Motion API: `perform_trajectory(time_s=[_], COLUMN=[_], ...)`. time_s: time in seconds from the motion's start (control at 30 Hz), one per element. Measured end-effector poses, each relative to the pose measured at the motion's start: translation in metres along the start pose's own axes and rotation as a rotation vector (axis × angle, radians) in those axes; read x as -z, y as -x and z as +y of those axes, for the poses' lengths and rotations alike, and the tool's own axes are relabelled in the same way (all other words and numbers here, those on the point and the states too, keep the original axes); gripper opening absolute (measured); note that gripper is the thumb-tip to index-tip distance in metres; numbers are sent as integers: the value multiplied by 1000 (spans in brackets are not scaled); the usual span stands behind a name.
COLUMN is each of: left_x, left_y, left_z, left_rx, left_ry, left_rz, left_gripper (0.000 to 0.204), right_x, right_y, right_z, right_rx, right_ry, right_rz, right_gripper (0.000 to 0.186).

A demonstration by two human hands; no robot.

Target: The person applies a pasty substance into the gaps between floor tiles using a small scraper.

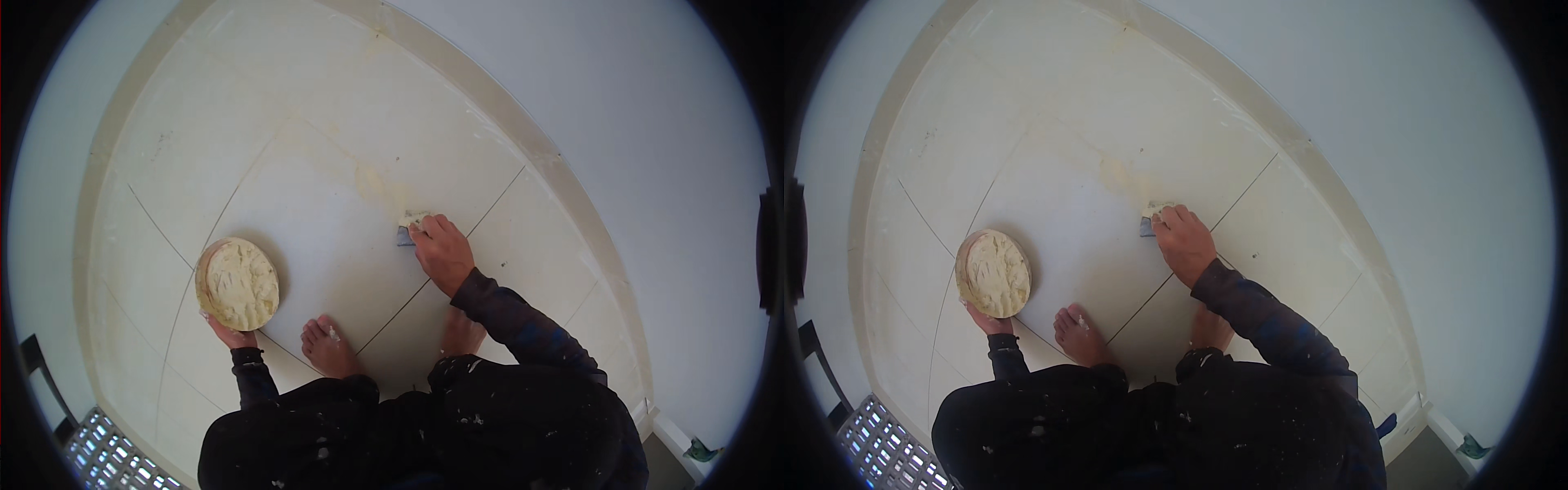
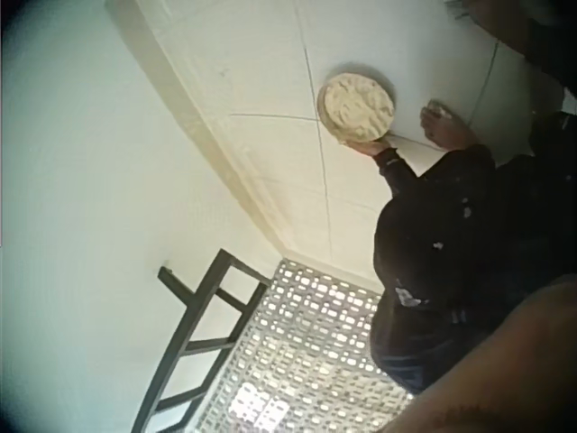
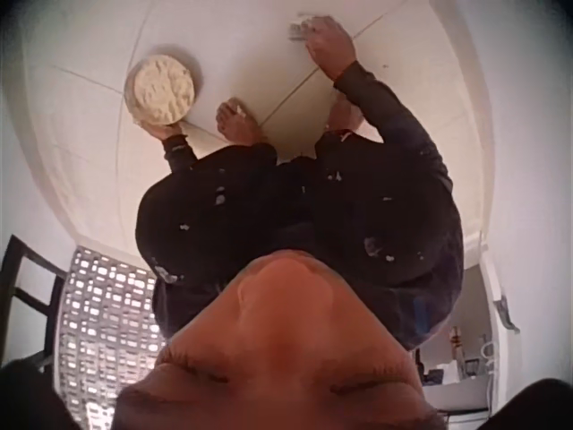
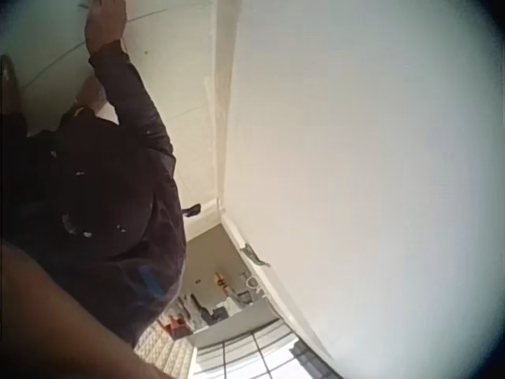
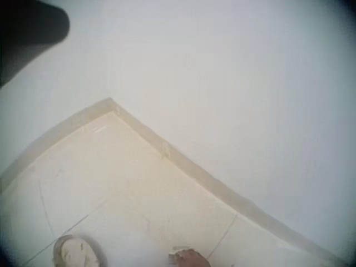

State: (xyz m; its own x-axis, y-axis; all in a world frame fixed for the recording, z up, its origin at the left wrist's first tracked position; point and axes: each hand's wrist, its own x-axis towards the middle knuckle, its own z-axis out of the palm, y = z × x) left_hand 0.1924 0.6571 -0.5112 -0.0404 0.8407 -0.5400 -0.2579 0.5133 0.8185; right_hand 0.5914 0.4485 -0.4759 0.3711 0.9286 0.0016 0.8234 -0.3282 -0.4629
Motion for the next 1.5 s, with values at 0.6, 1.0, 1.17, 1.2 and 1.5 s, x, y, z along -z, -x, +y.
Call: perform_trajectory(time_s=[0.6,1.0,1.17,1.2,1.5], left_x=[6,5,15,16,20], left_y=[-5,-7,-7,-9,-13], left_z=[-4,2,-3,-2,-3], left_rx=[-82,-56,-35,-43,-24], left_ry=[30,47,56,75,104], left_rz=[27,-21,14,5,-24], left_gripper=[60,65,65,65,61], right_x=[17,45,14,17,55], right_y=[-133,-106,-104,-89,-135], right_z=[38,28,23,28,-12], right_rx=[665,520,612,618,528], right_ry=[0,-148,17,76,-68], right_rz=[-183,-162,-127,-138,-123], right_gripper=[23,30,26,25,28])
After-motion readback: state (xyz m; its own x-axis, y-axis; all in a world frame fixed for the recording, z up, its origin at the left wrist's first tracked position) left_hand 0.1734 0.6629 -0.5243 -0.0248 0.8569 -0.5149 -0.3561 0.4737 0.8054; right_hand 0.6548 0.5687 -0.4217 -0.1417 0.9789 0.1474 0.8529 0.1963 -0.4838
